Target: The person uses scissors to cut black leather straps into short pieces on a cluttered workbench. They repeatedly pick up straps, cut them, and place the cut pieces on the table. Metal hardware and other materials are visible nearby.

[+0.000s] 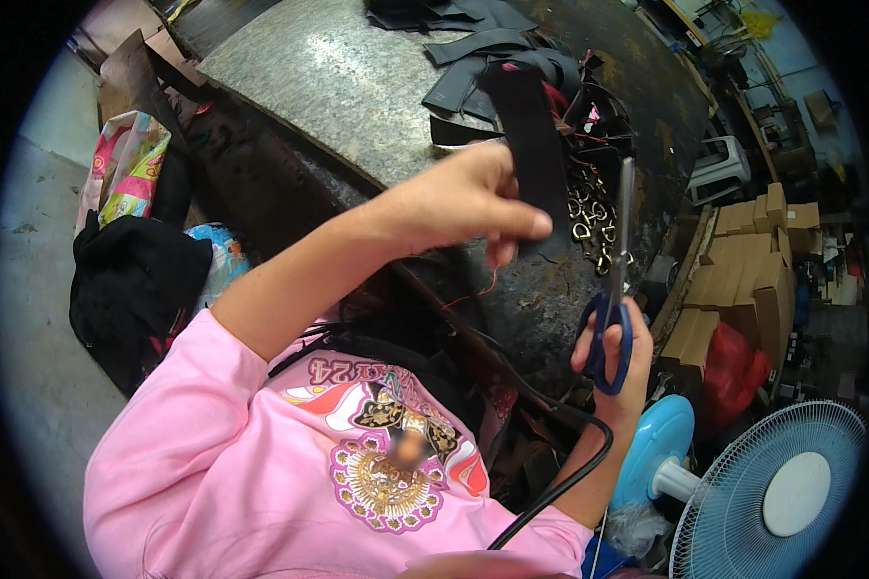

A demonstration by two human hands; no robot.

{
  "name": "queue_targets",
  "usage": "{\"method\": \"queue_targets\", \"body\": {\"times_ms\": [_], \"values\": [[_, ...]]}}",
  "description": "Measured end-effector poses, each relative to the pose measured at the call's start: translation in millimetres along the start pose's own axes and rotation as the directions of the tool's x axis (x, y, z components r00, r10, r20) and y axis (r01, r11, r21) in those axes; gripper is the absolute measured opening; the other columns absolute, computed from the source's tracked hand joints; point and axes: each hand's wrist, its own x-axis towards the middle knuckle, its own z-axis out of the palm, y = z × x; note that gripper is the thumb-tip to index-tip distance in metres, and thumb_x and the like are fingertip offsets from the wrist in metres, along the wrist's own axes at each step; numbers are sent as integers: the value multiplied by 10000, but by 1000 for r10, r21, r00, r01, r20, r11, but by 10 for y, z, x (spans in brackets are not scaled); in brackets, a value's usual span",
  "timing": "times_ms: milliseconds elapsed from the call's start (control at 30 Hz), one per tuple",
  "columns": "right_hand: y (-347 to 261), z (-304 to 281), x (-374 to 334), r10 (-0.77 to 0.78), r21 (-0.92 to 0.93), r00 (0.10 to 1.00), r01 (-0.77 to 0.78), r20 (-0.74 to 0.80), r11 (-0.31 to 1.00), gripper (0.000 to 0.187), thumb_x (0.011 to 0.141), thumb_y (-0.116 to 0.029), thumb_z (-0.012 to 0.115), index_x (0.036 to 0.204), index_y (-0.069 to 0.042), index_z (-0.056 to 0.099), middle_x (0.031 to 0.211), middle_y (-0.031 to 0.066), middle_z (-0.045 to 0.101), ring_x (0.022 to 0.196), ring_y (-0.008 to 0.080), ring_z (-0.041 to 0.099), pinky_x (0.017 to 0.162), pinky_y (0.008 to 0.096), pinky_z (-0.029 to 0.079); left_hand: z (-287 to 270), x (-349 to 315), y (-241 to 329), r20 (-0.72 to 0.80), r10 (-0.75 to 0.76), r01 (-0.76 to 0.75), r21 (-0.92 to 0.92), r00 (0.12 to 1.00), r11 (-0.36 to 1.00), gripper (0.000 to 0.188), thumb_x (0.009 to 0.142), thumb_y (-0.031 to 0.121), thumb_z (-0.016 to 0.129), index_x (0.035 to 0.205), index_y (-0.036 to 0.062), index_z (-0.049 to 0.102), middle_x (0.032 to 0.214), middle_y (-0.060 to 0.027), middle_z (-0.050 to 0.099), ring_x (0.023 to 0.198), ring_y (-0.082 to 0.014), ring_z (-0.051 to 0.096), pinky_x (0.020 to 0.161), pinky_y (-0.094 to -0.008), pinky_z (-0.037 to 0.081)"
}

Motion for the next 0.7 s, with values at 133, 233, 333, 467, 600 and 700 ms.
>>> {"method": "queue_targets", "body": {"times_ms": [133, 233, 333, 467, 600, 700], "values": [[-15, 226, 186, -248, 28, 967, 250, -56, 968, 454, 687, -188, 808, 970, -54, 480, 699, 38, 558, 618, 87, 529, 522, 188, 396, 257, -75, -78, 291, -96, 99, 5, 952, 995, 320, 802, 6, 625, 1093, 10, 492, 776, -62, 589, 519, -102, 562, 448, -222, 459], [-60, 403, 251, -293, -116, 948, 280, -123, 953, 407, 700, -39, 740, 998, -62, 463, 831, 8, 558, 675, 53, 515, 601, 174, 418, 300, -120, -68, 307, -139, 51, 278, 941, 959, 394, 790, 76, 657, 1140, 17, 487, 791, -73, 589, 604, -141, 580, 532, -266, 481], [-105, 479, 276, -286, -99, 955, 279, -74, 955, 379, 725, -26, 701, 1006, -44, 448, 834, -17, 533, 684, 34, 505, 611, 162, 415, 252, -124, -40, 179, 78, -165, 545, 981, 822, 462, 759, 210, 712, 1123, 19, 501, 815, -81, 592, 756, -189, 594, 666, -334, 488], [-37, 436, 296, -225, -92, 973, 219, -53, 971, 380, 722, -59, 733, 990, -45, 464, 825, -12, 534, 691, 31, 508, 591, 158, 403, 196, -41, -41, -48, 137, -143, -162, 989, 976, 165, 898, 187, 581, 922, 34, 526, 760, -24, 605, 645, -72, 599, 546, -209, 514], [92, 281, 291, -134, -71, 990, 131, -34, 989, 377, 722, -97, 751, 973, -35, 477, 784, -4, 539, 662, 40, 505, 570, 172, 399, 101, 55, -37, -196, 93, -156, -333, 976, 930, 132, 882, 154, 601, 876, 38, 539, 714, -28, 613, 577, -78, 600, 497, -209, 510], [116, 186, 234, -156, -231, 987, 148, -20, 962, 401, 715, -140, 764, 972, -25, 479, 715, 1, 544, 641, 43, 506, 567, 184, 403, 21, 67, -17, -255, 88, -192, -418, 963, 888, 114, 871, 126, 607, 861, 38, 536, 701, -41, 619, 542, -88, 602, 474, -213, 514]]}}
